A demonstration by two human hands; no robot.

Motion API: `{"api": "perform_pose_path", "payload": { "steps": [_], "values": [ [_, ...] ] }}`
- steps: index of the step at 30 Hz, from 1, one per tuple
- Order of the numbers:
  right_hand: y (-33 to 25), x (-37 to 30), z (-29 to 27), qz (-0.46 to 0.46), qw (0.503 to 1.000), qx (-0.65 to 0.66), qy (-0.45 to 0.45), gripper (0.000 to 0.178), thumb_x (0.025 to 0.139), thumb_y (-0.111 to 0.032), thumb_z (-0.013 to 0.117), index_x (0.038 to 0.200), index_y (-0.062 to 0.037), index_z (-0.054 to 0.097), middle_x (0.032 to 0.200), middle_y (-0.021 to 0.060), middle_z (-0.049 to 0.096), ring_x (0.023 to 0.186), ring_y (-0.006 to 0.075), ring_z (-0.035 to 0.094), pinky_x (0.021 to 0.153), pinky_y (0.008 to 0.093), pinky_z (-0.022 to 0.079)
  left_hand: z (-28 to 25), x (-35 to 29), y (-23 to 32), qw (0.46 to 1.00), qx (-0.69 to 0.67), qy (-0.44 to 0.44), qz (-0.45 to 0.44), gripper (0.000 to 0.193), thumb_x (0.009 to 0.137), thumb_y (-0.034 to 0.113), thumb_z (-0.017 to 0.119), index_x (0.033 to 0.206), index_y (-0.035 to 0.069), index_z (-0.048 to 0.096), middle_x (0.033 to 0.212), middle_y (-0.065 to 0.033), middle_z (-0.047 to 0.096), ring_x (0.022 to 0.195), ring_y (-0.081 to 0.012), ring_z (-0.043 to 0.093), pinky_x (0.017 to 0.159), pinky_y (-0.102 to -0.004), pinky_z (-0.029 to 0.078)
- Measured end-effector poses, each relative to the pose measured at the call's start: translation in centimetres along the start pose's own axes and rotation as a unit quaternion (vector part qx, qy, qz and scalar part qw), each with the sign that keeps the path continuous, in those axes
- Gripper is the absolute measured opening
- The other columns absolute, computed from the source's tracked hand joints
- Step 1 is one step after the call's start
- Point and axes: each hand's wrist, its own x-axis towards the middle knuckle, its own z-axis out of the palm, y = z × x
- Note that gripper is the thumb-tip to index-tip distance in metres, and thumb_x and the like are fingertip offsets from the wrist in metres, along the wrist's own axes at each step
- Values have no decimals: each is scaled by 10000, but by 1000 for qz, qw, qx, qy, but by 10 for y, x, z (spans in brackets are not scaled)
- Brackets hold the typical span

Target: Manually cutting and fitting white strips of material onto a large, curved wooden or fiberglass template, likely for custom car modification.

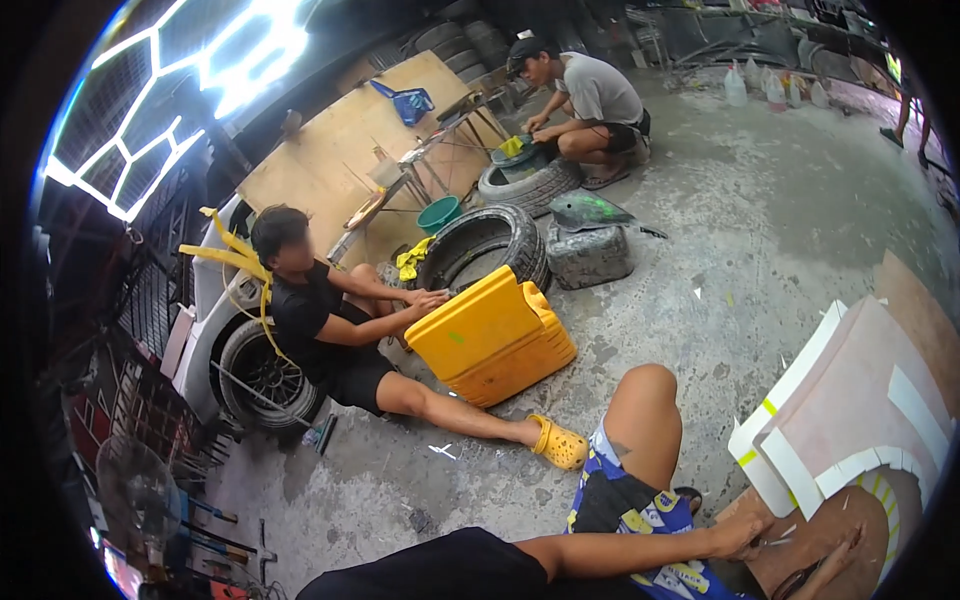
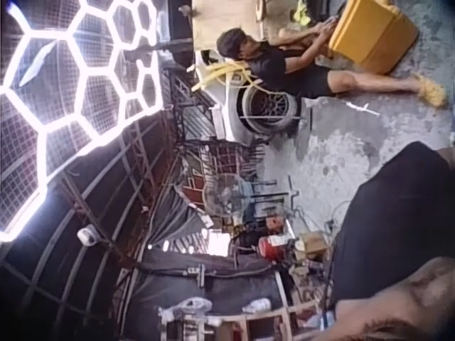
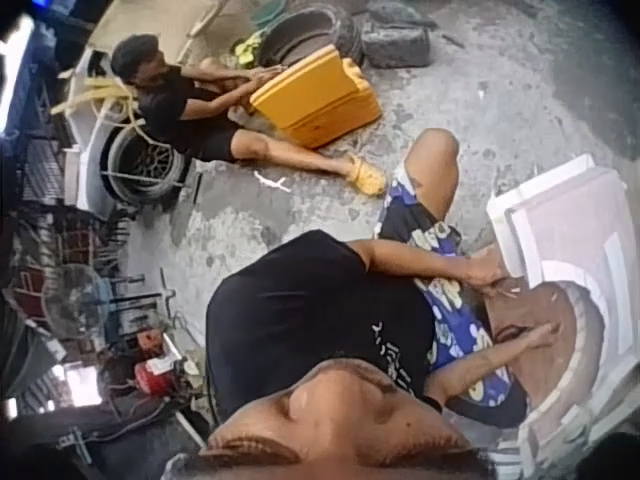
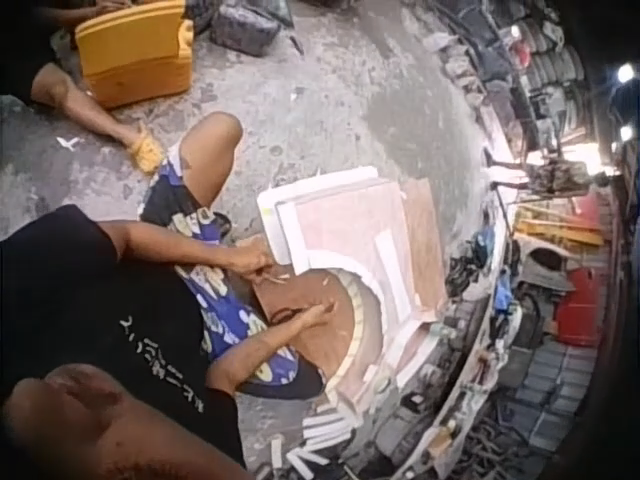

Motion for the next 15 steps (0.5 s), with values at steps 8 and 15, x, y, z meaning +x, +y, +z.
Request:
{"api": "perform_pose_path", "payload": {
  "steps": [8,15],
  "values": [
    [-104,67,19,-10,986,105,-126,379,962,-264,551,1224,8,581,1102,167,613,1016,246,582,913,343,458,-49,-16,1,957,9,198,210,281,668,96,682,869,-16,521,854,-210,603,848,-405,588,736,-454,483],
    [-244,35,58,-122,941,-88,-304,231,970,-183,546,1069,18,601,928,50,612,827,145,553,720,268,449,-92,-11,0,989,-10,-10,150,234,669,82,674,860,-27,594,853,-185,592,923,-396,557,814,-452,452]
  ]
}}
